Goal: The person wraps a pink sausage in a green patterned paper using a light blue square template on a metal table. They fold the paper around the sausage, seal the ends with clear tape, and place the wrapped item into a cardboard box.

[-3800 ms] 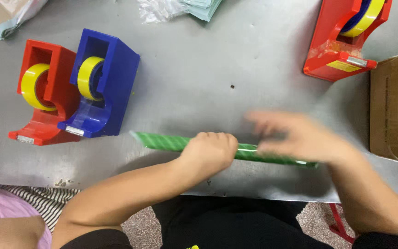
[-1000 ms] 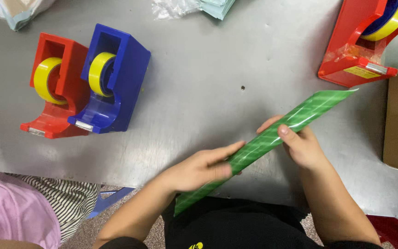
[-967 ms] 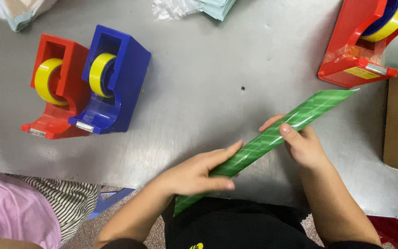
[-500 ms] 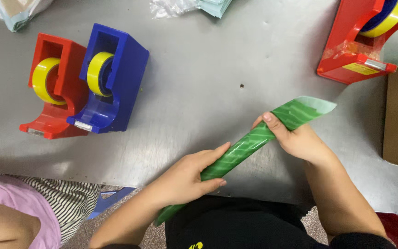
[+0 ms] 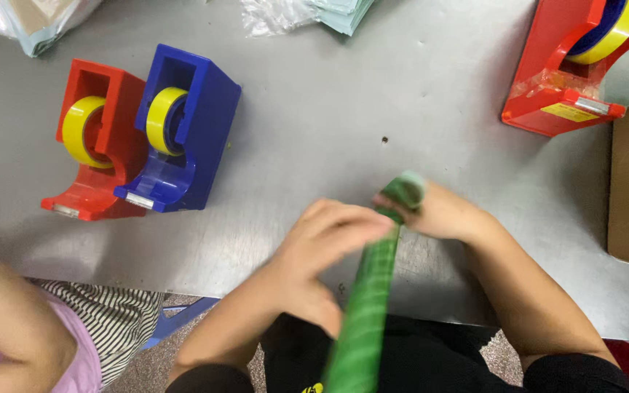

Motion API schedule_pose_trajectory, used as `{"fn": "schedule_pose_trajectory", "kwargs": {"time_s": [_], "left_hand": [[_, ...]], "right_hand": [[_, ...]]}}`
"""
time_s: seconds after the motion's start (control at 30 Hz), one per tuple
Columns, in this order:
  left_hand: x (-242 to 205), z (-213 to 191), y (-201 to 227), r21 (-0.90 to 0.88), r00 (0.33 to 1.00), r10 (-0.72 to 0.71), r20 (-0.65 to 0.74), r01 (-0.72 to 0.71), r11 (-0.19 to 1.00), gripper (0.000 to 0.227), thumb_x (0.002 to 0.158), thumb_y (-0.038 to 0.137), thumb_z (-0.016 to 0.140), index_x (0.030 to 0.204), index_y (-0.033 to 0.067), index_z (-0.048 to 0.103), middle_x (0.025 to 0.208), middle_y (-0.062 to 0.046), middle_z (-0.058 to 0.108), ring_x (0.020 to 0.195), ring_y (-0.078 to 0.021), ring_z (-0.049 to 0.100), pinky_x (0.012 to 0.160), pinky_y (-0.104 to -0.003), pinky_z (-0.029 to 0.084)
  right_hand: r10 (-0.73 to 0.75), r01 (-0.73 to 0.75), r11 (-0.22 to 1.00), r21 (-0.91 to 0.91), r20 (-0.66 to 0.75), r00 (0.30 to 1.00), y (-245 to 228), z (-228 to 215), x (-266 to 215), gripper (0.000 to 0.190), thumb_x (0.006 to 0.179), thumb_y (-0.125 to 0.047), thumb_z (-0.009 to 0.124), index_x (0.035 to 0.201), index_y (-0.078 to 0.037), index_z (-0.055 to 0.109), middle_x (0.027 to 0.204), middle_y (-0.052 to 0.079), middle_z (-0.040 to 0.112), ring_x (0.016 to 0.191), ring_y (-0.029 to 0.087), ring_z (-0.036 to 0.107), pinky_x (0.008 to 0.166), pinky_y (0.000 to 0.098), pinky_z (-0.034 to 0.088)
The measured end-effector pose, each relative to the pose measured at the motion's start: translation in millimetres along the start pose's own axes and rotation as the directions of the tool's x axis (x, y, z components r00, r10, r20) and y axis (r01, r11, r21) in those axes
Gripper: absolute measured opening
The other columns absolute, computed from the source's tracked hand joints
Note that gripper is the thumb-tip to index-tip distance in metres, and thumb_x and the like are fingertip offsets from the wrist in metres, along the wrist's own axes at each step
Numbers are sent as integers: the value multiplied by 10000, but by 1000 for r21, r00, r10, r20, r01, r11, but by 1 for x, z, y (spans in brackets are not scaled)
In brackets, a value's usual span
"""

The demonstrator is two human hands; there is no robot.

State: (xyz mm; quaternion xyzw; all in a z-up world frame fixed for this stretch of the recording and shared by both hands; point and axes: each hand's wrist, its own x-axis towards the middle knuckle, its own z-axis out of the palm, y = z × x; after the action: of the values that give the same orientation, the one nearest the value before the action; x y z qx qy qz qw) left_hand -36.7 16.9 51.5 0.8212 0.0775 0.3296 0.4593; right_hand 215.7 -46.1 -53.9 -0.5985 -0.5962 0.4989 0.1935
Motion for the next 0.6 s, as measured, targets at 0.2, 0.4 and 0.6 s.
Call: {"fn": "schedule_pose_trajectory", "kwargs": {"time_s": [0.2,0.4,0.6], "left_hand": [[29,36,-40,-345,943,273,191,-196,918,558,880,656,692,1098,143,710,1014,-5,705,891,-195,701,782,-315,513],[32,75,-91,-339,990,-70,-123,25,941,705,942,777,544,970,78,639,814,-25,636,688,-157,659,639,-292,506],[24,85,-97,-347,946,-127,-299,17,938,861,1000,796,330,1050,-6,641,884,-84,662,800,-201,673,718,-309,520]], "right_hand": [[-67,50,956,-289,-47,997,-15,1,18,274,945,-341,687,906,-73,729,852,172,711,789,343,661,694,440,515],[-255,134,958,-254,-538,803,-32,-20,18,265,1066,-274,603,1036,-30,702,1029,154,689,985,328,647,867,442,515],[-571,587,792,-168,-545,615,-88,-31,-34,459,791,-216,821,1148,27,667,1150,141,672,1059,294,644,921,402,516]]}}
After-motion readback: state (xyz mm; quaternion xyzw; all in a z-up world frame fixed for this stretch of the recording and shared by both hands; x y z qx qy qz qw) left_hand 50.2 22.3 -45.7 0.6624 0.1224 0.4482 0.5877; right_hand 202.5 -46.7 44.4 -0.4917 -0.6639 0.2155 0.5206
